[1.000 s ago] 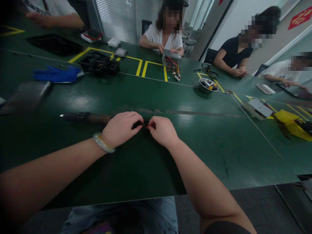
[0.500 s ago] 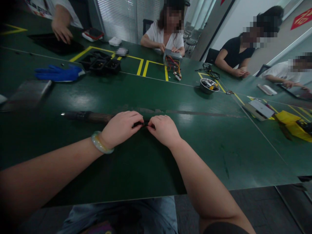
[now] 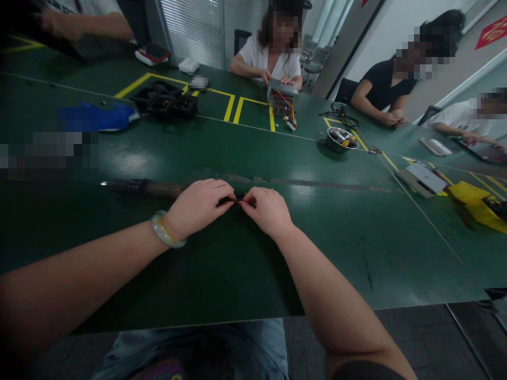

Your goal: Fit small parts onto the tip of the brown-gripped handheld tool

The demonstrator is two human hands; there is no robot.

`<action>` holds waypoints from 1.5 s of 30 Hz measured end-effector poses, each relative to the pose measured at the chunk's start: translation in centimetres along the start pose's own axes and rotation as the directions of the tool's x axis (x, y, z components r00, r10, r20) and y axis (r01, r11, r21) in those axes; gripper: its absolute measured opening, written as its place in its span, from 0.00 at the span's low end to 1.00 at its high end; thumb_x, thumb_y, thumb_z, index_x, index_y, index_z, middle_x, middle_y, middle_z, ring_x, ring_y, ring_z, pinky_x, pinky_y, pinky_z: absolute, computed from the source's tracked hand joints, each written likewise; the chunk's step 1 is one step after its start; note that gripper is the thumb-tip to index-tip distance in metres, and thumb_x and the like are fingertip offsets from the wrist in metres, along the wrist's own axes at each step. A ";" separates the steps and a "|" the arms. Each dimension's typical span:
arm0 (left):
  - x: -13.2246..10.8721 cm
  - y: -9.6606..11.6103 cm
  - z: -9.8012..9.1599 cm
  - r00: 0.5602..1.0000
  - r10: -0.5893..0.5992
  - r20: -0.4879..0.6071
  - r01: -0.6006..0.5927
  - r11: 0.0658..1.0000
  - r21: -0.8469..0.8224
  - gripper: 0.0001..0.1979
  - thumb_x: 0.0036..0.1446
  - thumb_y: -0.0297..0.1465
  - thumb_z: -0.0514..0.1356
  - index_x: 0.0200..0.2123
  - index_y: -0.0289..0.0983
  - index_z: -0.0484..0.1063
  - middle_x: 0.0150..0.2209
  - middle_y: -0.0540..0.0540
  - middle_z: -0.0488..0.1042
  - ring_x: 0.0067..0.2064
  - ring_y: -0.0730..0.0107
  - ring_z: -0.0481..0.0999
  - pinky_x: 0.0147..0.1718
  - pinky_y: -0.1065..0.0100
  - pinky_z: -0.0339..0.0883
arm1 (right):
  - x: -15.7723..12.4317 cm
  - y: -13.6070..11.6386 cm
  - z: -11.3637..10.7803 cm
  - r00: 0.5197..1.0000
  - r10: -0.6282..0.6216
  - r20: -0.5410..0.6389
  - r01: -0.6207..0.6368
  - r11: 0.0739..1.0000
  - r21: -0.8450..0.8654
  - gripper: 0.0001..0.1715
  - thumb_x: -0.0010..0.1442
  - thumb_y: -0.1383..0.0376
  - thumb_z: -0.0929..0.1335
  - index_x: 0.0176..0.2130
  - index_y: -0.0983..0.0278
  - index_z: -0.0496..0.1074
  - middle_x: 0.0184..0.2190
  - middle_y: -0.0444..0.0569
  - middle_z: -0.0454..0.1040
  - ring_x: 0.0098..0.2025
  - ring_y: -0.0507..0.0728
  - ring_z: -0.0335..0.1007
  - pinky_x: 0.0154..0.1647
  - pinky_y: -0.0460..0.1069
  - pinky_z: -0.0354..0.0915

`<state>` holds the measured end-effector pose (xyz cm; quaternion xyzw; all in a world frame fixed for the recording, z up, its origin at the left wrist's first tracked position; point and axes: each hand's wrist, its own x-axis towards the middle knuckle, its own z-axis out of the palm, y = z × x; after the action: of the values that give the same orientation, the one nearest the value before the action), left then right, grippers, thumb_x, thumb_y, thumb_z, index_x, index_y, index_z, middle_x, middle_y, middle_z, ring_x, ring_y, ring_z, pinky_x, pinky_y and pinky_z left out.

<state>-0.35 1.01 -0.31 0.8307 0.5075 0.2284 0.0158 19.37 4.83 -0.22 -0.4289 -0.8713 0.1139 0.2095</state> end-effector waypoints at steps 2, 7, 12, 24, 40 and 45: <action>0.0 0.0 0.0 1.000 0.000 -0.003 0.000 1.000 -0.002 0.05 0.60 0.30 0.56 0.37 0.38 0.72 0.39 0.46 0.73 0.42 0.62 0.71 0.42 0.60 0.63 | 0.0 0.1 0.0 1.000 0.002 0.005 -0.002 1.000 0.006 0.06 0.58 0.61 0.70 0.33 0.62 0.73 0.29 0.43 0.73 0.32 0.52 0.67 0.34 0.47 0.58; 0.0 0.0 -0.1 1.000 0.000 -0.005 0.000 1.000 -0.005 0.06 0.60 0.30 0.56 0.38 0.38 0.72 0.39 0.46 0.73 0.42 0.62 0.71 0.43 0.60 0.62 | 0.1 0.4 0.0 0.999 0.027 0.035 -0.029 0.999 0.044 0.07 0.59 0.60 0.70 0.35 0.61 0.73 0.30 0.43 0.74 0.32 0.52 0.67 0.34 0.47 0.58; 0.0 0.0 -0.3 1.000 0.022 0.004 -0.022 1.000 -0.001 0.07 0.60 0.30 0.55 0.38 0.38 0.72 0.39 0.46 0.73 0.42 0.63 0.70 0.44 0.60 0.63 | 0.2 0.2 -0.1 0.998 -0.055 0.029 0.056 0.997 -0.043 0.06 0.60 0.61 0.69 0.36 0.62 0.72 0.31 0.44 0.73 0.34 0.53 0.67 0.36 0.48 0.58; 0.4 -0.2 -0.1 0.999 0.051 0.006 -0.051 0.998 0.023 0.05 0.59 0.30 0.56 0.35 0.37 0.72 0.36 0.46 0.73 0.40 0.63 0.70 0.42 0.61 0.63 | 0.1 0.1 0.0 0.995 -0.097 0.004 0.096 0.983 -0.156 0.05 0.62 0.62 0.68 0.37 0.62 0.71 0.35 0.46 0.74 0.38 0.55 0.69 0.41 0.51 0.58; 0.3 -0.4 0.0 0.999 0.046 0.009 -0.045 0.998 -0.033 0.07 0.59 0.31 0.56 0.37 0.37 0.73 0.37 0.46 0.74 0.41 0.62 0.71 0.44 0.60 0.63 | 0.3 0.4 -0.3 0.994 -0.110 0.028 0.113 0.986 -0.119 0.03 0.61 0.64 0.69 0.35 0.62 0.72 0.36 0.46 0.75 0.40 0.55 0.69 0.44 0.51 0.59; 0.3 -0.5 0.0 0.999 0.048 0.014 -0.047 0.998 -0.038 0.06 0.59 0.31 0.57 0.37 0.37 0.73 0.38 0.45 0.74 0.42 0.62 0.71 0.45 0.60 0.63 | 0.3 0.4 0.0 0.991 -0.129 0.042 0.133 0.985 -0.106 0.04 0.60 0.63 0.69 0.35 0.62 0.73 0.35 0.45 0.75 0.39 0.55 0.69 0.43 0.51 0.59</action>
<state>-0.63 1.51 -0.35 0.8438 0.4830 0.2320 0.0299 19.47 5.34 -0.26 -0.3795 -0.9060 0.0598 0.1777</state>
